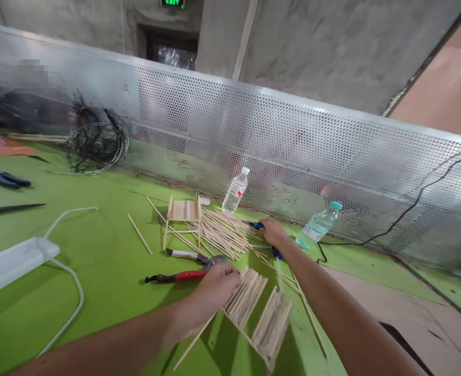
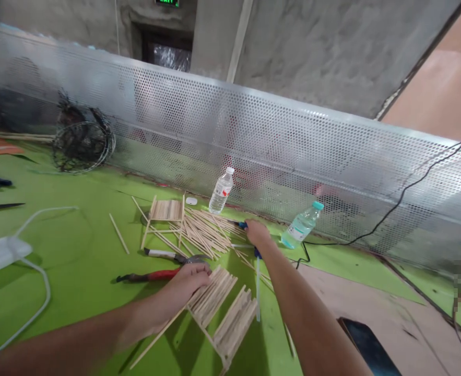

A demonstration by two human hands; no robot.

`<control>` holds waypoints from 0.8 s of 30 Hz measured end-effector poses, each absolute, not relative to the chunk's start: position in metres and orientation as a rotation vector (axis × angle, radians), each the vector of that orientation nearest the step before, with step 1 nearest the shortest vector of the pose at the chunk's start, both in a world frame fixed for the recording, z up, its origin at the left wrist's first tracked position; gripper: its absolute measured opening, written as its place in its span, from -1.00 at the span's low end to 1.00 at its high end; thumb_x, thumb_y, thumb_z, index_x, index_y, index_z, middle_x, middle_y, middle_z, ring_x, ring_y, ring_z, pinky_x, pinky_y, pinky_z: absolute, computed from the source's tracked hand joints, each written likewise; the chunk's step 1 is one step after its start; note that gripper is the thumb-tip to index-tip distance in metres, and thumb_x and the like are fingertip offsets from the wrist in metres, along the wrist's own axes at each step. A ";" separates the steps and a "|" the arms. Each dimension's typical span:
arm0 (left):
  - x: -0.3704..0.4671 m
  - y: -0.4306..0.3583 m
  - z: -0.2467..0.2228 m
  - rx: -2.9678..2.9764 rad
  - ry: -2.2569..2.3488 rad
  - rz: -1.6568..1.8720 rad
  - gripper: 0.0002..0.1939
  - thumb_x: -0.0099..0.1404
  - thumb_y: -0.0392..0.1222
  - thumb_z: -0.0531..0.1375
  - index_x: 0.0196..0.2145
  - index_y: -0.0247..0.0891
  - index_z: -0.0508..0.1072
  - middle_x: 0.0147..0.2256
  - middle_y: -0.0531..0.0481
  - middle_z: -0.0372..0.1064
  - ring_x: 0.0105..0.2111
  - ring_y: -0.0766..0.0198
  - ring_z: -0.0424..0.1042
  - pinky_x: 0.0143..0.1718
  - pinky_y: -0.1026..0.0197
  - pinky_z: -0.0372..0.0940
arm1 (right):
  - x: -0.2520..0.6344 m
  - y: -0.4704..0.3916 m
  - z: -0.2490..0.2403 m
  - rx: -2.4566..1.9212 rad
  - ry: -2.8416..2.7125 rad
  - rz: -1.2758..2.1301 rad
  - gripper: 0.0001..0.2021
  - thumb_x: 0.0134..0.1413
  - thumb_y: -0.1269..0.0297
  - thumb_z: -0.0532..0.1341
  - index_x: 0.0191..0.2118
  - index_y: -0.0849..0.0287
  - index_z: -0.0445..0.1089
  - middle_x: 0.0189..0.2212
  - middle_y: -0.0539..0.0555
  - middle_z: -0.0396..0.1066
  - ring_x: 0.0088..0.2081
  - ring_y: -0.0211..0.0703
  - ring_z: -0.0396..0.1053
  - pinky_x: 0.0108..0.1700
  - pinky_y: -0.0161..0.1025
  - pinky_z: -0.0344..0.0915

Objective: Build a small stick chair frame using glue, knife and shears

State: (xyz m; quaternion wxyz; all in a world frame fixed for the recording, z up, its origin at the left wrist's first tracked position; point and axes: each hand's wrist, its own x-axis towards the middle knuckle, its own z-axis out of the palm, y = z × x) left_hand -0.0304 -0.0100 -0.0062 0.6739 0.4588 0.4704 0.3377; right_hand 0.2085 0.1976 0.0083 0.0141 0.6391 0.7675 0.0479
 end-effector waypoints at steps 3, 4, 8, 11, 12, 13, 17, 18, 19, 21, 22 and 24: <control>-0.035 -0.010 -0.007 1.204 1.042 0.663 -0.70 0.34 -0.02 0.20 -0.09 -0.23 0.55 -0.09 -0.12 0.52 -0.10 0.04 0.48 -0.07 0.05 0.36 | 0.210 0.195 0.007 2.035 2.460 0.225 -0.62 0.35 0.13 0.28 0.18 0.16 0.41 0.14 0.19 0.44 0.04 0.01 0.48 0.05 0.08 0.49; -0.038 -0.009 -0.007 1.274 1.024 0.615 -0.71 0.34 -0.02 0.21 -0.09 -0.22 0.58 -0.10 -0.12 0.55 -0.12 0.03 0.50 -0.10 0.06 0.37 | 0.211 0.193 0.008 2.054 2.494 0.257 -0.61 0.35 0.13 0.29 0.18 0.17 0.41 0.14 0.19 0.43 0.04 0.02 0.48 0.05 0.08 0.49; -0.049 -0.007 0.000 1.601 0.910 0.478 -0.81 0.29 -0.10 0.30 -0.18 -0.13 0.68 -0.15 -0.05 0.63 -0.14 0.00 0.54 -0.09 0.01 0.34 | 0.216 0.171 0.018 2.116 2.679 0.407 -0.61 0.35 0.12 0.28 0.19 0.15 0.40 0.16 0.19 0.42 0.07 0.04 0.46 0.08 0.10 0.47; -0.055 -0.008 0.006 1.766 0.856 0.428 -0.81 0.33 -0.15 0.28 -0.18 -0.08 0.71 -0.10 -0.05 0.63 -0.11 0.00 0.53 0.01 -0.04 0.28 | 0.225 0.130 0.023 2.074 2.867 0.468 -0.64 0.41 0.15 0.20 0.21 0.15 0.36 0.17 0.21 0.40 0.12 0.07 0.43 0.14 0.14 0.41; -0.056 -0.009 0.006 1.799 0.862 0.435 -0.81 0.34 -0.14 0.27 -0.17 -0.07 0.71 -0.09 -0.07 0.62 -0.10 0.00 0.52 0.02 -0.05 0.27 | 0.229 0.111 0.023 2.030 2.934 0.464 -0.67 0.46 0.22 0.07 0.20 0.18 0.35 0.14 0.28 0.40 0.12 0.10 0.42 0.15 0.12 0.38; -0.057 -0.010 0.005 1.852 0.871 0.442 -0.81 0.35 -0.12 0.28 -0.17 -0.08 0.71 -0.12 -0.09 0.61 -0.11 -0.01 0.50 0.01 -0.05 0.26 | 0.232 0.090 0.022 1.970 3.002 0.450 -0.64 0.47 0.26 -0.04 0.20 0.21 0.33 0.11 0.32 0.40 0.12 0.13 0.41 0.15 0.11 0.37; -0.056 -0.014 -0.005 2.160 0.871 0.508 -0.76 0.45 -0.04 0.21 -0.11 -0.04 0.68 -0.17 -0.05 0.61 -0.23 0.09 0.54 -0.16 0.05 0.33 | 0.243 0.008 0.017 1.704 3.190 0.330 -0.64 0.42 0.21 -0.07 0.11 0.21 0.34 -0.04 0.29 0.47 -0.03 0.12 0.47 -0.01 0.02 0.42; -0.054 -0.014 -0.008 2.178 0.878 0.519 -0.77 0.45 -0.04 0.21 -0.11 -0.04 0.67 -0.16 -0.05 0.61 -0.22 0.10 0.54 -0.16 0.06 0.34 | 0.245 -0.007 0.016 1.629 3.220 0.288 -0.66 0.41 0.23 -0.05 0.11 0.19 0.35 -0.04 0.28 0.48 -0.03 0.11 0.49 -0.03 -0.02 0.42; -0.053 -0.015 -0.010 2.190 0.895 0.522 -0.78 0.44 -0.04 0.22 -0.11 -0.05 0.67 -0.14 -0.05 0.61 -0.21 0.10 0.55 -0.16 0.06 0.34 | 0.245 -0.018 0.015 1.547 3.258 0.273 -0.66 0.40 0.26 -0.04 0.12 0.18 0.35 -0.04 0.27 0.50 -0.07 0.08 0.52 -0.11 -0.07 0.42; -0.048 -0.015 -0.013 2.214 0.936 0.510 -0.78 0.44 -0.04 0.23 -0.10 -0.07 0.66 -0.13 -0.06 0.61 -0.21 0.10 0.55 -0.17 0.06 0.35 | 0.245 -0.031 0.015 1.522 3.232 0.233 -0.67 0.40 0.24 0.01 0.15 0.15 0.34 -0.07 0.23 0.55 -0.19 0.03 0.55 -0.24 -0.14 0.39; -0.046 -0.014 -0.013 2.226 0.956 0.505 -0.78 0.44 -0.04 0.23 -0.11 -0.08 0.66 -0.14 -0.07 0.61 -0.22 0.10 0.54 -0.19 0.06 0.35 | 0.244 -0.034 0.016 1.559 3.201 0.192 -0.67 0.41 0.19 0.03 0.16 0.13 0.34 -0.11 0.21 0.57 -0.27 0.00 0.55 -0.31 -0.17 0.35; -0.042 -0.013 -0.013 2.261 0.979 0.482 -0.77 0.47 -0.05 0.20 -0.12 -0.11 0.66 -0.16 -0.06 0.59 -0.24 0.13 0.53 -0.21 0.08 0.34 | 0.242 -0.036 0.017 1.661 3.114 0.087 -0.67 0.41 0.09 0.06 0.13 0.10 0.36 -0.23 0.14 0.60 -0.41 -0.06 0.53 -0.41 -0.21 0.27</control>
